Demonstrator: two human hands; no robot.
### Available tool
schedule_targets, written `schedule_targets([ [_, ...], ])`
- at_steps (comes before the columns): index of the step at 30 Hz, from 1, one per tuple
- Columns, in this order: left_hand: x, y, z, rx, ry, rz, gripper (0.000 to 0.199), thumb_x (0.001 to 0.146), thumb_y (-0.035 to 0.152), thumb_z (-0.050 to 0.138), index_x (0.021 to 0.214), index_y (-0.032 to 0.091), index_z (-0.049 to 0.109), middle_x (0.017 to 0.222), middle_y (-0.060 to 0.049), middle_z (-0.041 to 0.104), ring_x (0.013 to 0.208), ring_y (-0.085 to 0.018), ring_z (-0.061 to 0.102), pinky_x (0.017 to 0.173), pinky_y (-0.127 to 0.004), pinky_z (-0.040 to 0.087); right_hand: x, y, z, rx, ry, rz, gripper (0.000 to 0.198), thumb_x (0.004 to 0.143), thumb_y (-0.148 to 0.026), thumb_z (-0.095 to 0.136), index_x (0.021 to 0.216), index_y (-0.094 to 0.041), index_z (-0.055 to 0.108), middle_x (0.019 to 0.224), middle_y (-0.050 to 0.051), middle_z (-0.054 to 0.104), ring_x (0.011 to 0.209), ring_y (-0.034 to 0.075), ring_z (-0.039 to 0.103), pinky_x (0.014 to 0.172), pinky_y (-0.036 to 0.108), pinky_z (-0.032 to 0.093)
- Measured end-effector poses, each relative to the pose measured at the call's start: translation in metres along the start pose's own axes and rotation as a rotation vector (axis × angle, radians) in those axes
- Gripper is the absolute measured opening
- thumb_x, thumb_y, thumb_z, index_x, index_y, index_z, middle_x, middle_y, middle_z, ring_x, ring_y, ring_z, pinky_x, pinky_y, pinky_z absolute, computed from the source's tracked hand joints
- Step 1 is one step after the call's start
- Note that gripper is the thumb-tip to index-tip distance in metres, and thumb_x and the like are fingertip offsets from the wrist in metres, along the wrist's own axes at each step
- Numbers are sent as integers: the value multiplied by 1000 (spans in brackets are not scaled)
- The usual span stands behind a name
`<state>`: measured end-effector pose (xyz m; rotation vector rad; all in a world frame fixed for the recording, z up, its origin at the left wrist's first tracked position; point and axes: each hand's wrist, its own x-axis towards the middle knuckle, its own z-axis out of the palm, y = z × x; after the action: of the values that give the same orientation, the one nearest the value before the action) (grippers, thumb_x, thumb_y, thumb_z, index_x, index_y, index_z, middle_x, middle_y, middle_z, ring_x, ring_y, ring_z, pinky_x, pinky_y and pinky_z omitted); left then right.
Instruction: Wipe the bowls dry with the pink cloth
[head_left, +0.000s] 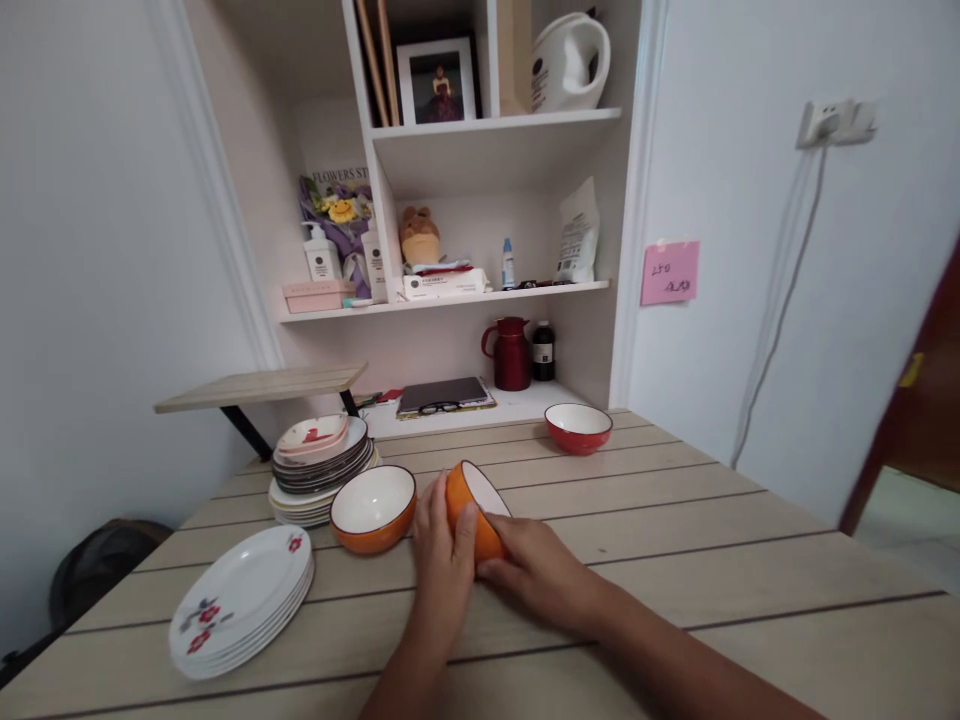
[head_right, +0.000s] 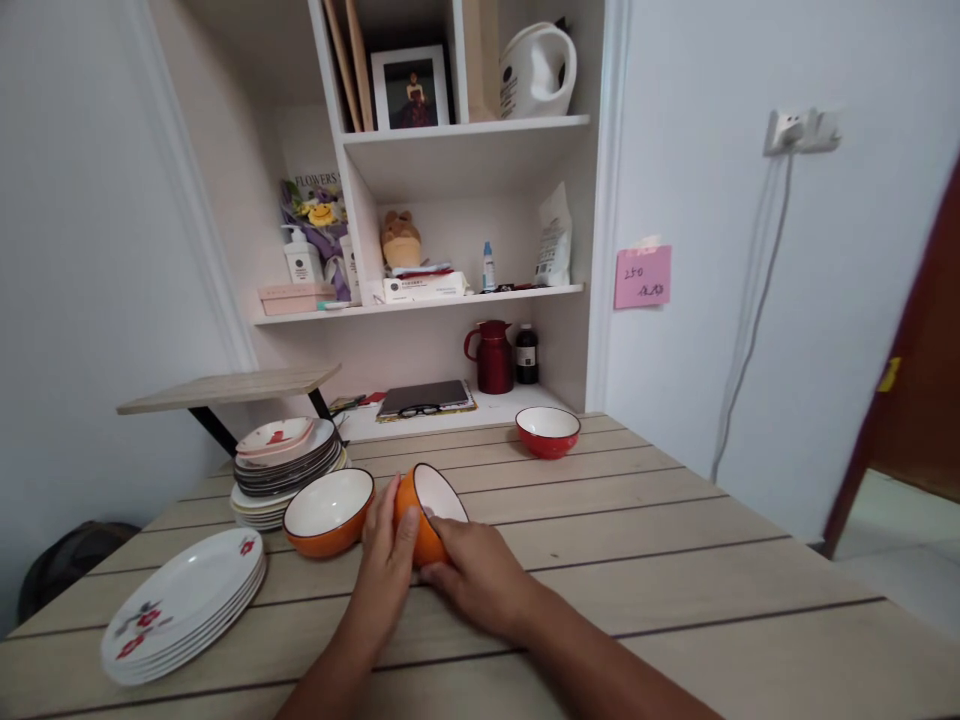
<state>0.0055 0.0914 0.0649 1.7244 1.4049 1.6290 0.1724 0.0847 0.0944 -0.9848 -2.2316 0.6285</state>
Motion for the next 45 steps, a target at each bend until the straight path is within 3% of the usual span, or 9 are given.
schedule_targets([
  [4,-5,-5,7,-133,-82,-189,73,93,62,59,150,19,43,161,-19,43,152,-33,34,125,-51,25,1,4,7,-64,75,52,31,89,-23,62,120,-19,62,116,12,77,98,30,70,85,37,49],
  [9,-10,12,4,-466,-179,-370,82,91,61,67,156,24,35,152,-16,54,140,-30,53,115,-43,44,-1,7,10,-332,0,-37,26,92,-20,57,117,-18,63,114,13,76,94,29,69,84,39,47],
  [17,-7,23,-9,-548,-190,-391,64,92,40,68,150,28,44,141,-9,65,130,-26,61,107,-36,50,1,7,9,-376,-48,-240,36,93,-19,58,128,-25,61,119,9,73,98,26,67,86,38,47],
  [26,-5,35,-9,-604,-201,-435,73,80,37,80,147,21,54,128,-12,72,118,-30,67,96,-35,52,-1,19,-27,-266,-207,-244,35,82,-30,86,114,-26,71,114,6,72,107,27,65,96,38,47],
  [29,-6,37,-9,-621,-197,-443,71,80,36,81,145,22,57,127,-11,73,117,-29,67,95,-34,52,-4,13,-24,-255,-191,-212,39,83,-38,85,117,-25,70,116,9,72,107,29,65,95,41,48],
  [36,-5,31,-9,-645,-178,-434,62,84,41,79,140,22,62,135,-11,69,125,-30,64,101,-36,50,-2,0,-7,94,-114,-169,50,78,-21,85,121,-25,62,122,5,70,111,25,65,96,37,48],
  [41,-2,28,-7,-649,-127,-481,67,79,36,83,141,22,62,128,-11,72,117,-29,68,95,-34,54,-2,13,-21,-176,-206,-178,33,75,-13,81,103,-25,68,108,4,70,104,26,62,94,39,47],
  [45,1,25,-8,-660,-113,-468,66,77,35,85,139,23,63,131,-11,71,123,-31,65,99,-36,52,-3,15,-20,-383,-130,-266,30,78,-5,66,101,-24,68,101,6,70,99,25,61,94,40,44],
])
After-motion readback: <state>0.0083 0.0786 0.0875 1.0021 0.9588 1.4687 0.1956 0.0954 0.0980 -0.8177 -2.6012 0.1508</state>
